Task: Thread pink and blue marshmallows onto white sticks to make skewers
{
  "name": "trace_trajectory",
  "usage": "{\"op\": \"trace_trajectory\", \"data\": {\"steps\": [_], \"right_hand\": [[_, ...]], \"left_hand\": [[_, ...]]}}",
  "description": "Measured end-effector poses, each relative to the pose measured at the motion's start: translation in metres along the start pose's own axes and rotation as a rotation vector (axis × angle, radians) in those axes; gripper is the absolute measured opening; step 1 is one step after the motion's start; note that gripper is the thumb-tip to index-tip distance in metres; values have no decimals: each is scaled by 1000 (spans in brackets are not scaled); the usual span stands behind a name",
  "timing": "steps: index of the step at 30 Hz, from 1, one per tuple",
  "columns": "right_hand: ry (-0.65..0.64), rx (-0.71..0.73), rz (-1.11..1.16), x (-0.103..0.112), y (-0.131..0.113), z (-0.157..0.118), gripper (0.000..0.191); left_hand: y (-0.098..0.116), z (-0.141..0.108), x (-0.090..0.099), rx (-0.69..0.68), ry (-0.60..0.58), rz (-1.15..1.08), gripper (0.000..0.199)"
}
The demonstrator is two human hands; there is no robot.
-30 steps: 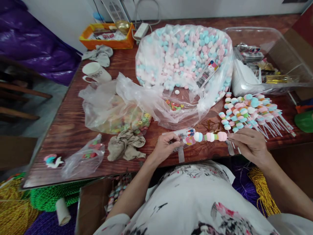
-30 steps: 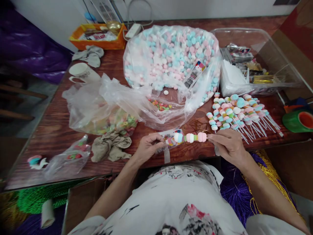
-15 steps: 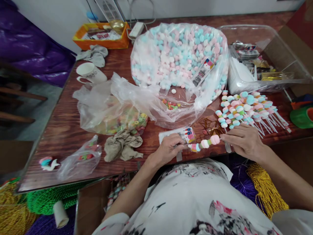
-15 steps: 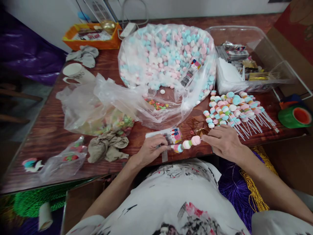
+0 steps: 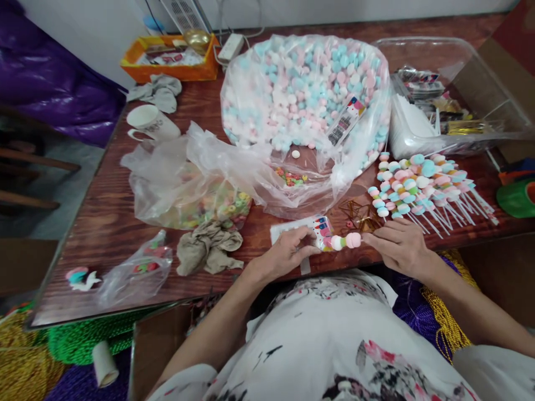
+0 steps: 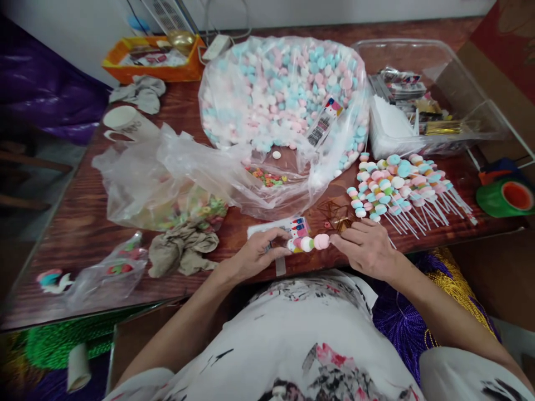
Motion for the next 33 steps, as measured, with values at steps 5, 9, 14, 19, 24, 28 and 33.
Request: {"op": "trace_trajectory", "data": {"steps": [5,9,14,19,24,28,33], "right_hand": [[54,41,-39,10,-5,15,29],[-12,157,-109,11,-18,34,19],[-141,91,-21,2,-9,47,19],[-161,38,23,8,-2,59,21],[-158,133,-116,11,-8,66,17],[-159,188,-150,5,-14,64,15],[-193,120,-46,-18,-21,61,18]], "left_hand": [[11,1,-23,-8,-198,52,32],[15,5,-35,-20,-292,36,23],[12,13,-33,13,-257,90,27],[3,15,-33,131,-216,276,38],[-2,14,-28,191,-209,406,17],[1,17,-25,199,-294,158,18],[5,25,-22,183,-231,81,17]]}}
Point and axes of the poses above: each hand's wrist, its own z-axis towards the middle knuckle, its own x-axis out of the back of the hand, y = z × x, the point moved 9 cm from there along z, towards the middle knuckle, and after that the axes turned 11 degrees about x, right-handed, at the moved point
